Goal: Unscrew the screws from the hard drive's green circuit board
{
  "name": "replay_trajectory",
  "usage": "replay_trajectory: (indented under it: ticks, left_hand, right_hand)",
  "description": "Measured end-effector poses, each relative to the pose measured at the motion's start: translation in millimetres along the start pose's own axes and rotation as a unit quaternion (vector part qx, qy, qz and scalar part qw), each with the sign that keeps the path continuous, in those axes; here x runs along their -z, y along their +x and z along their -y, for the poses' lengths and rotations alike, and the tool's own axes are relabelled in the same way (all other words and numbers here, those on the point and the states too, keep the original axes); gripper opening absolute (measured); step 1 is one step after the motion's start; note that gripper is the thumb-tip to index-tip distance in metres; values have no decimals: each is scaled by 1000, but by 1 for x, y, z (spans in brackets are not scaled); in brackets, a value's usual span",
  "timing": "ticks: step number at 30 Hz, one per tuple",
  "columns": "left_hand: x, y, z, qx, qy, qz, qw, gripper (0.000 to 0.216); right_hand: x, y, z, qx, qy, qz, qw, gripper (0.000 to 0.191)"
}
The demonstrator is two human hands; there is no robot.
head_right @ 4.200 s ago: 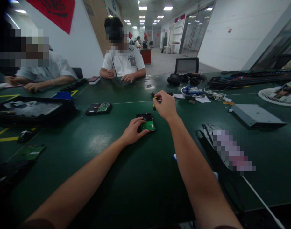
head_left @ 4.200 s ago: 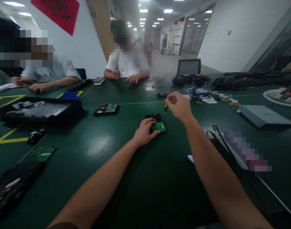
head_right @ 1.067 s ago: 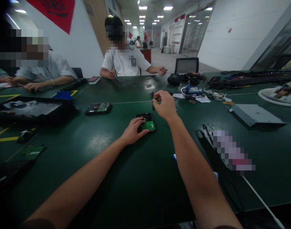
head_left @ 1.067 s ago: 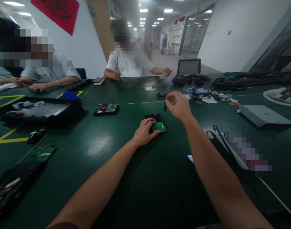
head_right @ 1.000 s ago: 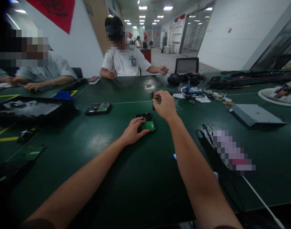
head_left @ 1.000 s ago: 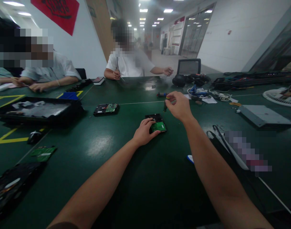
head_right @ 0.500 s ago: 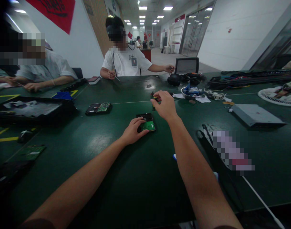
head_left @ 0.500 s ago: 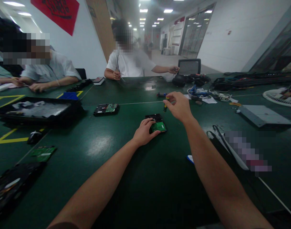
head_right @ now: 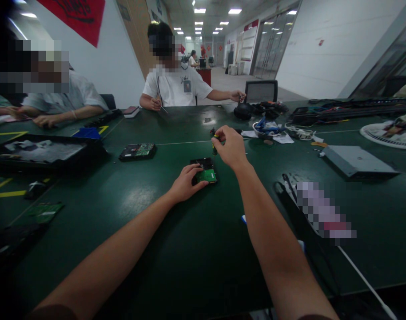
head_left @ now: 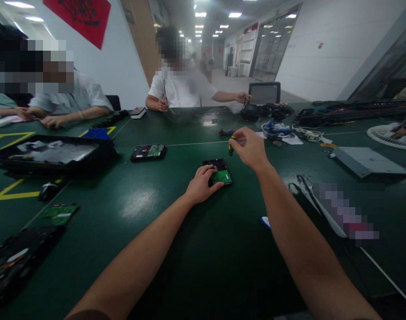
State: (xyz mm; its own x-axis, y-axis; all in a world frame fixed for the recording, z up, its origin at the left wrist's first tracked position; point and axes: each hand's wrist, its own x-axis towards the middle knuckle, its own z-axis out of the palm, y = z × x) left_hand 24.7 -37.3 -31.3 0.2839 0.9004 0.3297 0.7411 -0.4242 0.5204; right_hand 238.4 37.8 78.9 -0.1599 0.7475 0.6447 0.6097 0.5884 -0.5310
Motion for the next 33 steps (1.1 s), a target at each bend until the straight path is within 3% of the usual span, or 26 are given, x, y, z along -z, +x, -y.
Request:
replay_trajectory:
  ticks: [33]
  left_hand:
    - [1,0,-1,-3,2,-1,1000,57]
  right_hand:
    - [0,0,2,23,-7,-19,1000,9]
